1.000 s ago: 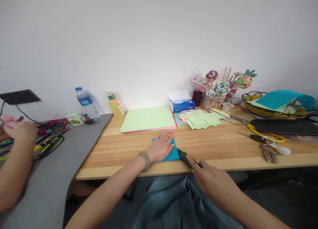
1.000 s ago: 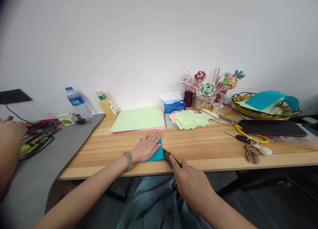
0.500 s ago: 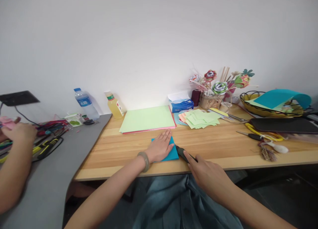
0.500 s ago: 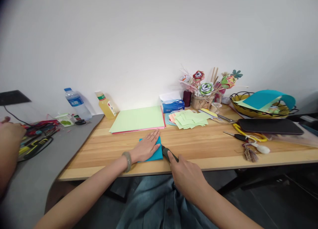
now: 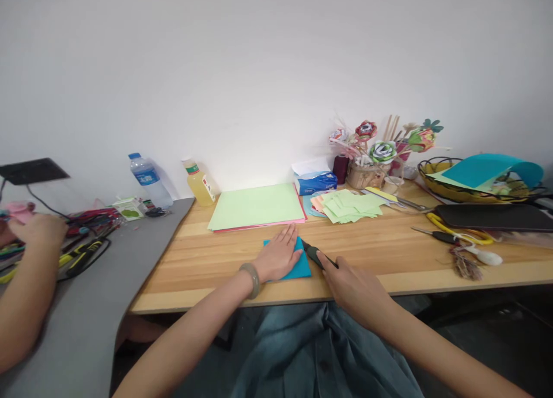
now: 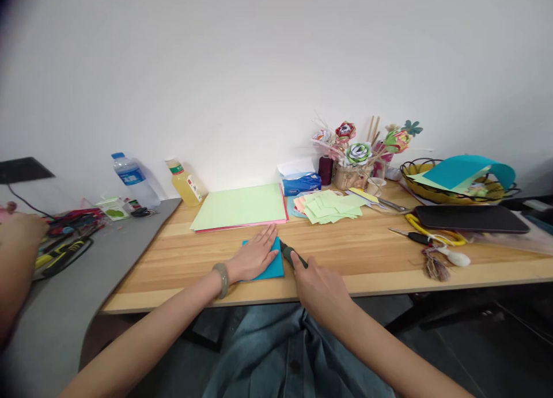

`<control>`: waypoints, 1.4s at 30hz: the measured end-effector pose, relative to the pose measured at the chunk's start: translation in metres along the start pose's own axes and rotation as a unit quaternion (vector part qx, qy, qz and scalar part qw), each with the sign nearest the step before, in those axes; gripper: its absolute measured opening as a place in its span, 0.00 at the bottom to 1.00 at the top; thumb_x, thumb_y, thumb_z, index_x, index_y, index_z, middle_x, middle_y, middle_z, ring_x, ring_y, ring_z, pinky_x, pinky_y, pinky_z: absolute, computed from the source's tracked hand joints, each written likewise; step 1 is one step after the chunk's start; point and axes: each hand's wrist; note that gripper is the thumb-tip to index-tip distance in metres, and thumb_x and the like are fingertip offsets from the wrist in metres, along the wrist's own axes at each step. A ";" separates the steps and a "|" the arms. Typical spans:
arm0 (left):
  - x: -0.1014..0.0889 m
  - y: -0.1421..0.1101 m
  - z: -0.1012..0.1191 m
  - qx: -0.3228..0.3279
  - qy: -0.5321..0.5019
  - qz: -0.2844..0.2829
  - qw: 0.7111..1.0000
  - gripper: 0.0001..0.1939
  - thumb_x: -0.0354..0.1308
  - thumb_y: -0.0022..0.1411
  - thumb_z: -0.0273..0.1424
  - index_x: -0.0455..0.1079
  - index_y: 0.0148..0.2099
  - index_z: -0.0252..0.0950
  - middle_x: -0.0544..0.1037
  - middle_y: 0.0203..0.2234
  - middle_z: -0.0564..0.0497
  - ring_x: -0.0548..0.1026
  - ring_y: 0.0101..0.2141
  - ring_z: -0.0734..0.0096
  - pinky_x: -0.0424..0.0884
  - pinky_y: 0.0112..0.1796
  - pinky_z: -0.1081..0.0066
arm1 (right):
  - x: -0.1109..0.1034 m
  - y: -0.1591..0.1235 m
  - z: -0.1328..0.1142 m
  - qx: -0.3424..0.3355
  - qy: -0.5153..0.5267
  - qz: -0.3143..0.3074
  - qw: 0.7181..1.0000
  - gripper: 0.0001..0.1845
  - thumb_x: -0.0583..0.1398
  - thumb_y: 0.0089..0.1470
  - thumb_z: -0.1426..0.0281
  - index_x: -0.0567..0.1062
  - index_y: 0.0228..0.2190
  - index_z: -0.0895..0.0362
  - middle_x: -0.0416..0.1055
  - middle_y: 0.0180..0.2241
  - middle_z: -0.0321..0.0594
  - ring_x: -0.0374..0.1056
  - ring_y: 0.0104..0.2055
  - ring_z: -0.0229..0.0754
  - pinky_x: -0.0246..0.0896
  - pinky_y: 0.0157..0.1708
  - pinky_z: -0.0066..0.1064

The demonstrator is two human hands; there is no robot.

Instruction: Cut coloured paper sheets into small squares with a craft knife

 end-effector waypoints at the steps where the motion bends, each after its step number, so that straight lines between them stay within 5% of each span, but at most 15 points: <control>1: 0.000 0.000 0.000 -0.002 -0.002 -0.002 1.000 0.31 0.28 0.68 0.42 0.38 0.65 0.25 0.38 0.64 0.40 0.35 0.63 0.66 0.42 0.61 0.64 | 0.000 0.003 0.002 0.002 0.003 0.001 1.000 0.25 0.46 0.59 0.74 0.57 0.58 0.61 0.71 0.38 0.53 0.72 0.33 0.48 0.60 0.26 0.31; 10: -0.004 -0.002 0.004 0.000 -0.036 0.025 0.999 0.33 0.31 0.68 0.44 0.38 0.66 0.26 0.42 0.65 0.40 0.38 0.63 0.64 0.43 0.60 0.64 | 0.010 0.018 0.026 0.023 0.088 0.021 0.996 0.24 0.44 0.62 0.69 0.56 0.58 0.58 0.71 0.37 0.49 0.71 0.33 0.46 0.60 0.30 0.31; 16: -0.008 -0.008 0.009 -0.029 -0.066 0.114 0.991 0.27 0.39 0.66 0.47 0.56 0.58 0.32 0.63 0.54 0.42 0.58 0.56 0.60 0.53 0.57 0.61 | 0.021 0.005 0.048 0.039 0.209 0.053 0.976 0.27 0.38 0.62 0.66 0.53 0.60 0.63 0.69 0.47 0.50 0.68 0.46 0.42 0.61 0.41 0.30; 18: -0.011 -0.008 0.008 -0.035 -0.116 0.120 0.985 0.24 0.43 0.65 0.46 0.59 0.55 0.35 0.65 0.52 0.43 0.60 0.54 0.61 0.55 0.56 0.61 | 0.026 0.000 0.057 0.065 0.318 0.058 0.944 0.29 0.38 0.62 0.63 0.53 0.60 0.63 0.71 0.42 0.48 0.70 0.39 0.41 0.63 0.37 0.30; 23: -0.022 -0.004 -0.013 -0.102 -0.200 0.073 0.972 0.30 0.62 0.52 0.40 0.61 0.54 0.33 0.66 0.51 0.41 0.63 0.51 0.57 0.60 0.51 0.60 | 0.041 -0.007 0.074 0.094 0.593 0.070 0.796 0.36 0.46 0.56 0.53 0.54 0.59 0.61 0.68 0.29 0.38 0.64 0.24 0.39 0.64 0.27 0.32; 27: -0.022 0.001 -0.026 -0.126 -0.209 0.025 0.969 0.24 0.69 0.41 0.35 0.69 0.41 0.34 0.75 0.37 0.47 0.71 0.39 0.59 0.67 0.38 0.66 | 0.045 -0.010 0.079 0.095 0.635 0.081 0.762 0.38 0.50 0.53 0.50 0.57 0.59 0.60 0.69 0.29 0.38 0.64 0.24 0.38 0.64 0.28 0.33; 31: -0.018 0.007 -0.026 -0.152 -0.222 0.015 0.963 0.09 0.61 0.51 0.36 0.70 0.31 0.35 0.75 0.24 0.55 0.71 0.24 0.71 0.62 0.24 0.75 | 0.043 -0.015 0.080 0.078 0.621 0.084 0.775 0.37 0.49 0.54 0.50 0.58 0.59 0.60 0.71 0.30 0.40 0.65 0.25 0.39 0.65 0.30 0.33; 35: -0.020 0.007 -0.019 -0.183 -0.193 0.059 0.962 0.17 0.49 0.61 0.40 0.69 0.28 0.34 0.74 0.21 0.53 0.70 0.23 0.70 0.58 0.24 0.74 | 0.039 -0.024 0.081 0.077 0.563 0.109 0.816 0.34 0.47 0.56 0.51 0.60 0.58 0.57 0.74 0.40 0.44 0.69 0.28 0.41 0.68 0.32 0.35; 37: -0.026 0.004 -0.015 -0.194 -0.169 0.084 0.963 0.22 0.44 0.64 0.41 0.69 0.26 0.34 0.74 0.21 0.50 0.71 0.24 0.67 0.58 0.26 0.72 | 0.038 -0.030 0.082 0.061 0.505 0.123 0.852 0.31 0.47 0.57 0.53 0.62 0.57 0.55 0.70 0.48 0.45 0.71 0.37 0.44 0.68 0.38 0.37; 40: -0.034 -0.003 -0.010 -0.200 -0.142 0.109 0.963 0.23 0.42 0.65 0.41 0.69 0.25 0.35 0.75 0.23 0.46 0.72 0.28 0.63 0.59 0.30 0.70 | 0.038 -0.040 0.081 0.003 0.408 0.129 0.904 0.27 0.47 0.59 0.58 0.61 0.57 0.53 0.65 0.54 0.42 0.65 0.52 0.45 0.63 0.48 0.38; 42: -0.038 -0.006 -0.009 -0.201 -0.138 0.125 0.962 0.21 0.44 0.64 0.41 0.69 0.27 0.35 0.75 0.26 0.45 0.72 0.31 0.62 0.59 0.33 0.69 | 0.038 -0.046 0.079 -0.030 0.355 0.130 0.925 0.26 0.46 0.60 0.61 0.60 0.58 0.52 0.65 0.53 0.40 0.64 0.52 0.44 0.63 0.48 0.36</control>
Point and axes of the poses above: each hand's wrist, its own y-axis towards the middle knuckle, its own x-axis out of the palm, z = x × y
